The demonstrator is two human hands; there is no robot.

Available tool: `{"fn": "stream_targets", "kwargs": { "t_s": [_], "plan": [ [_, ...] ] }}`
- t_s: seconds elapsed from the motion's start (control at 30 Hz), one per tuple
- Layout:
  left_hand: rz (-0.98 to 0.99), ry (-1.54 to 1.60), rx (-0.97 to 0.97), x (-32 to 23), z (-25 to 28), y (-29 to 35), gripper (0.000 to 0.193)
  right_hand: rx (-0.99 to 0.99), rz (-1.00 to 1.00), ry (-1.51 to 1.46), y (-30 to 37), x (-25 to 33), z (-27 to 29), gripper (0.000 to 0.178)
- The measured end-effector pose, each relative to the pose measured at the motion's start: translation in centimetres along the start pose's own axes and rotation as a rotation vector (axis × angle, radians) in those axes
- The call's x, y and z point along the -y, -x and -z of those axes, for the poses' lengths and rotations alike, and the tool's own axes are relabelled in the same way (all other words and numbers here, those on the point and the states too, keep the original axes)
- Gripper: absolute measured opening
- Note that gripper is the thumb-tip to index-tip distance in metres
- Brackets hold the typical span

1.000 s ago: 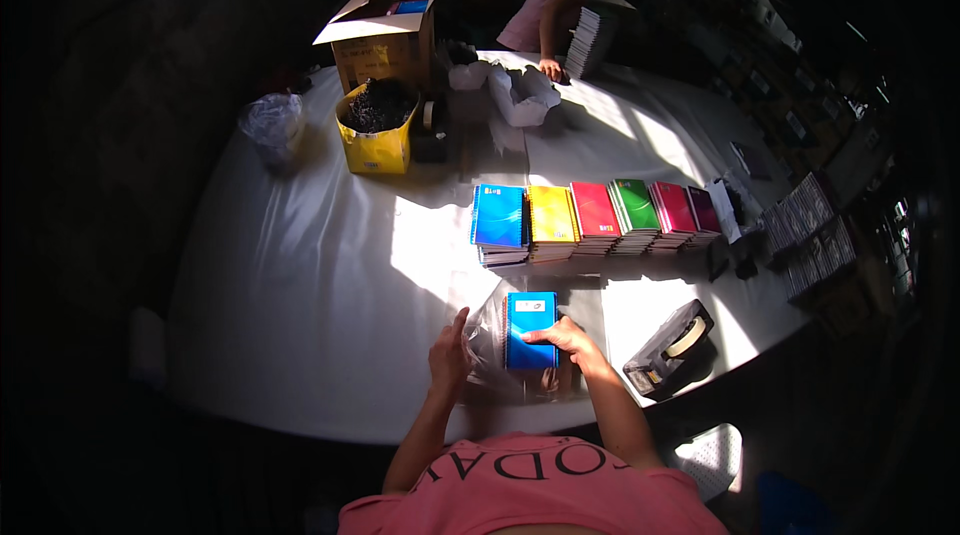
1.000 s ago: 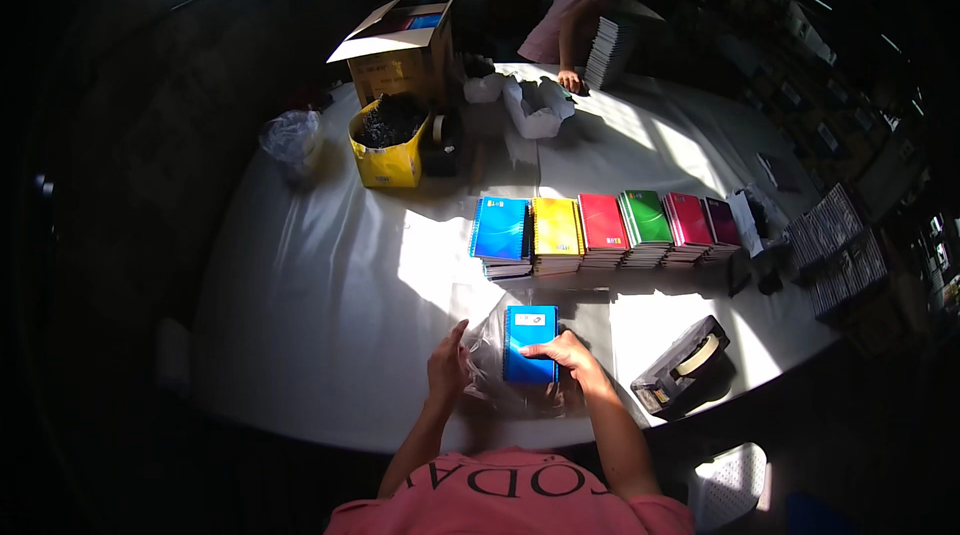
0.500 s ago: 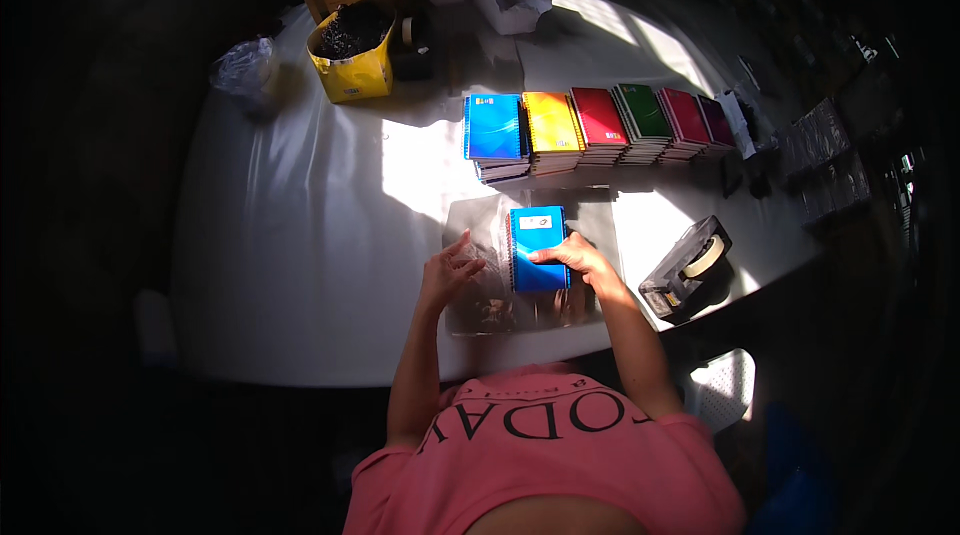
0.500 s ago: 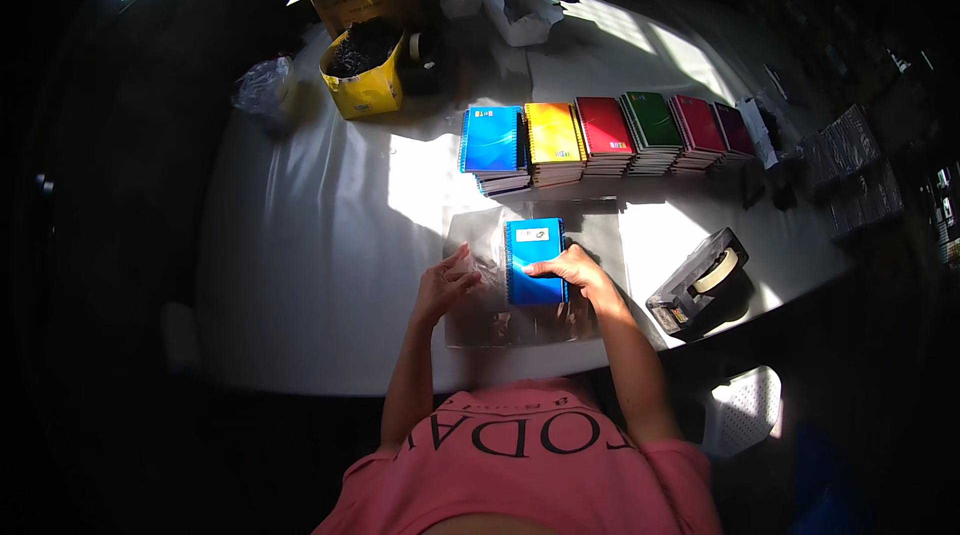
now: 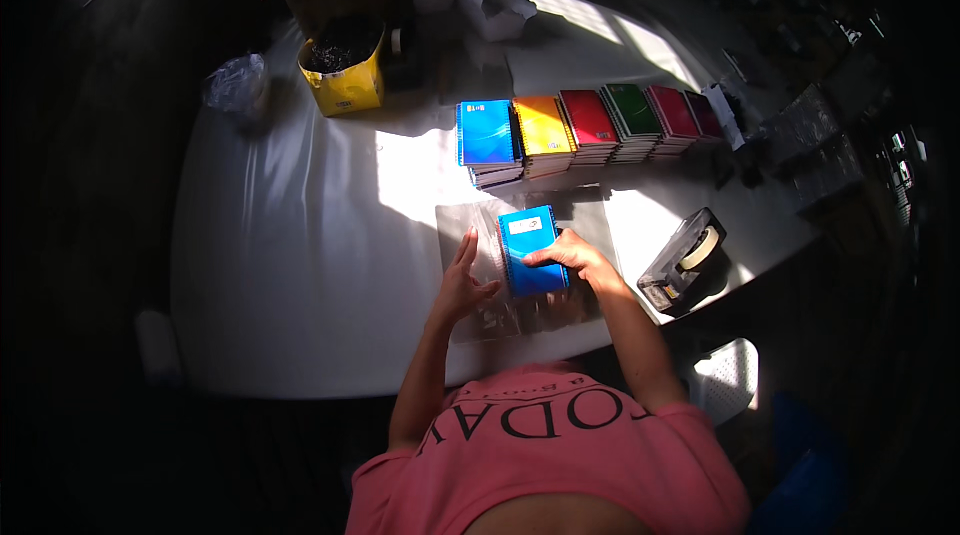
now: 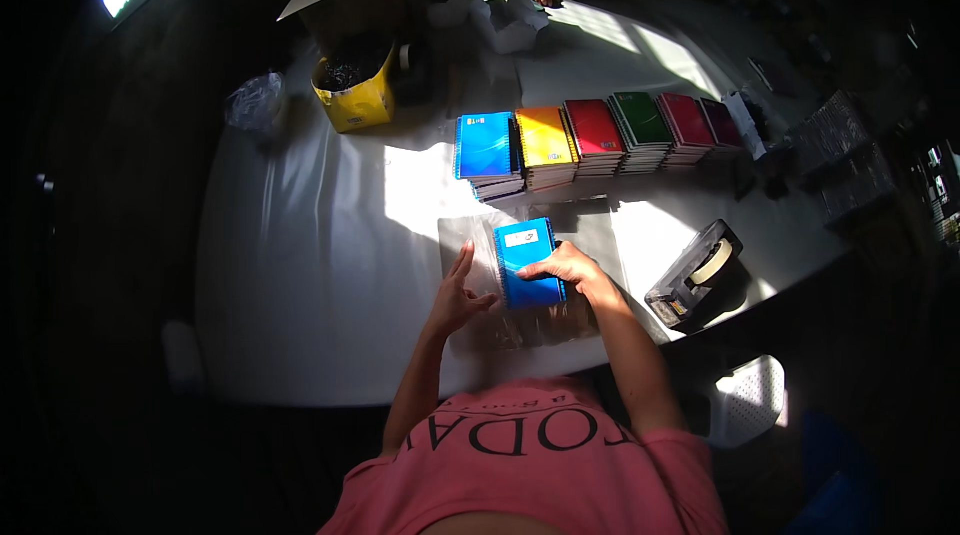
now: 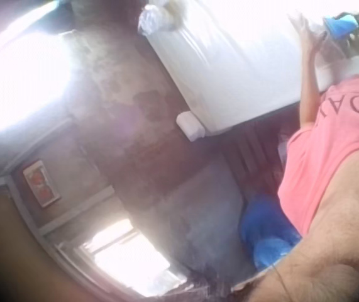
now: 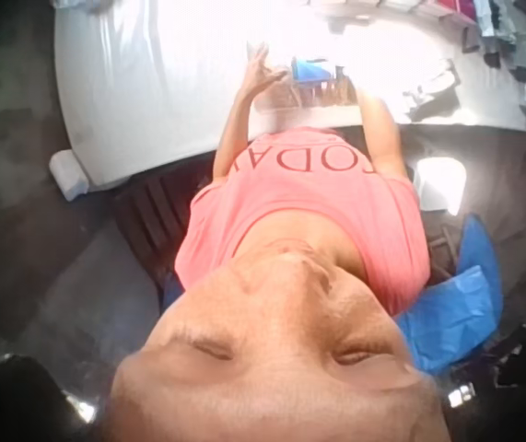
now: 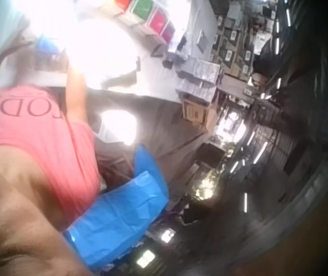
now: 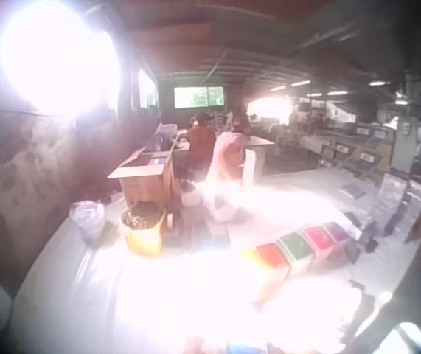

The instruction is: The person places small notebooks into clear plastic sleeves and then stacks the sleeved notebooks onto a larger pile.

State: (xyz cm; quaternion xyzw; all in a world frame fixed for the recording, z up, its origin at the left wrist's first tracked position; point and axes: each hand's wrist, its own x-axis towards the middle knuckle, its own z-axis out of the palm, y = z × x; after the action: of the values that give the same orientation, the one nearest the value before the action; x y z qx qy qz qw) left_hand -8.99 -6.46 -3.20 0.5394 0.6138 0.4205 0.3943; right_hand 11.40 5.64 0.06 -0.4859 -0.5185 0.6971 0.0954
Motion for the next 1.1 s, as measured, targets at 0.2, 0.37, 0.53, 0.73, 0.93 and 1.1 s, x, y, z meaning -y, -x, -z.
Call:
{"fn": "stream_targets", "kwargs": {
  "t_s": [0.2, 0.37, 0.53, 0.73, 0.93, 1.1],
  "plan": [
    [-0.008, -0.012, 0.086, -2.1, -0.1, 0.1, 0.102, -0.035, -0.010, 0.001, -1.0, -1.2, -0.4, 0.048],
    [-0.088, -0.071, 0.094, -1.8, -1.2, -0.5, 0.103, -0.034, -0.103, 0.086, 0.0, 0.4, -1.1, 0.065],
    [-0.255, -0.332, 0.135, -1.1, -3.7, -1.6, 0.116, -0.399, 0.023, 0.482, -0.6, -2.2, -2.8, 0.105],
    [-0.122, 0.066, 0.439, -2.9, -4.7, -3.9, 0.140, -0.357, 0.098, 0.432, -1.2, -3.6, -2.9, 0.099],
    [0.150, 0.505, 0.384, -4.6, -3.1, -2.6, 0.117, -0.341, 0.159, 0.357, -0.6, -4.0, -2.8, 0.093],
    [-0.388, -0.315, 0.013, -2.1, -2.3, -2.5, 0.075, -0.486, 0.129, 0.522, -0.6, -3.9, -3.8, 0.086]
  ]
}}
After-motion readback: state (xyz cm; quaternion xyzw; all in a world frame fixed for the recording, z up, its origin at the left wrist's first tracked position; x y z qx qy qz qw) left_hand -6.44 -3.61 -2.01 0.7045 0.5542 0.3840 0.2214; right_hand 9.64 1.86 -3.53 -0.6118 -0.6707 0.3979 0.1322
